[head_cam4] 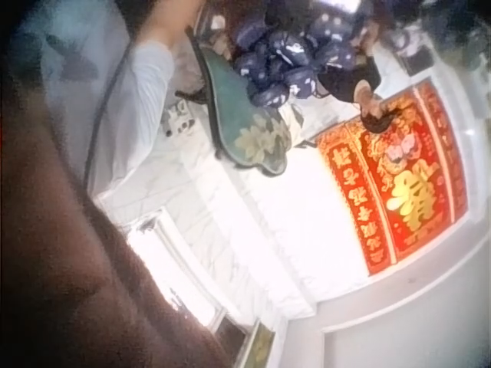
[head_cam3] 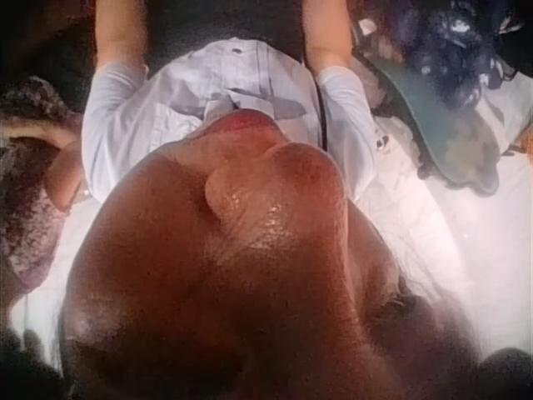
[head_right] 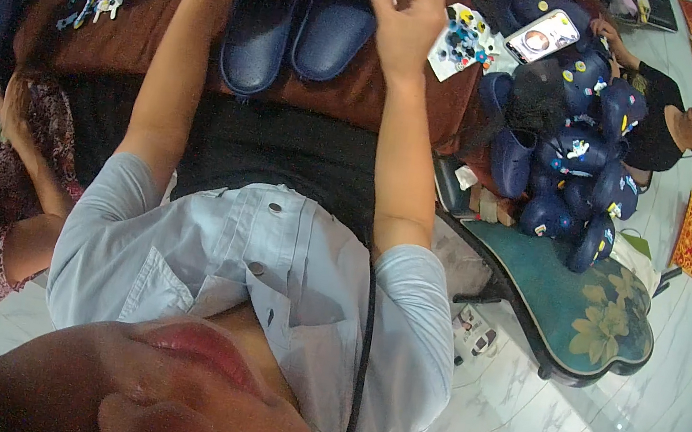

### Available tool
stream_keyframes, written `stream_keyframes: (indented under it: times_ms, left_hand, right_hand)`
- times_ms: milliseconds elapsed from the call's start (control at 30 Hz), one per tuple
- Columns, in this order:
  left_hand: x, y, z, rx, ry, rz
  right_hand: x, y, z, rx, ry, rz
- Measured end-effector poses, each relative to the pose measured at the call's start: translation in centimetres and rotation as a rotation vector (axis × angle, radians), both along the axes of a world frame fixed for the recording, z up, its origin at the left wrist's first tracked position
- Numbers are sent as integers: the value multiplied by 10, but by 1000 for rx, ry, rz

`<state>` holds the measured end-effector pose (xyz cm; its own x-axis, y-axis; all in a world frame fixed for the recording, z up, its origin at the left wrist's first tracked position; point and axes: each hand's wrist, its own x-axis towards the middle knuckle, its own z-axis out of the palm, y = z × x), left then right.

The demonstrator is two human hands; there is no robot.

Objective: Manually inserting decorative charms into the holes of clogs.

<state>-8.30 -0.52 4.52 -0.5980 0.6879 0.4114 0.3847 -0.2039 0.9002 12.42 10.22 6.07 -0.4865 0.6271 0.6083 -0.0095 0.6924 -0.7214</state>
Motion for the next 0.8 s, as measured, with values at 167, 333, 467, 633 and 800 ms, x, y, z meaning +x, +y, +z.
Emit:
stream_keyframes:
  times_ms: [167,333,467,633,800]
  left_hand:
    - [42,-35,5,17,-90,-35]
    - [46,-62,-27,-15,-27,195]
    - [53,-73,-12,218,-612,74]
    - [45,-75,-24,211,-626,145]
    - [19,-78,-49,139,-558,227]
  right_hand:
    - [-47,-45,12,283,87,206]
    - [-73,-60,-20,292,94,349]
    - [-81,-70,-28,395,220,364]
    - [-85,-68,-35,445,196,329]
    - [-71,-52,-35,596,56,165]
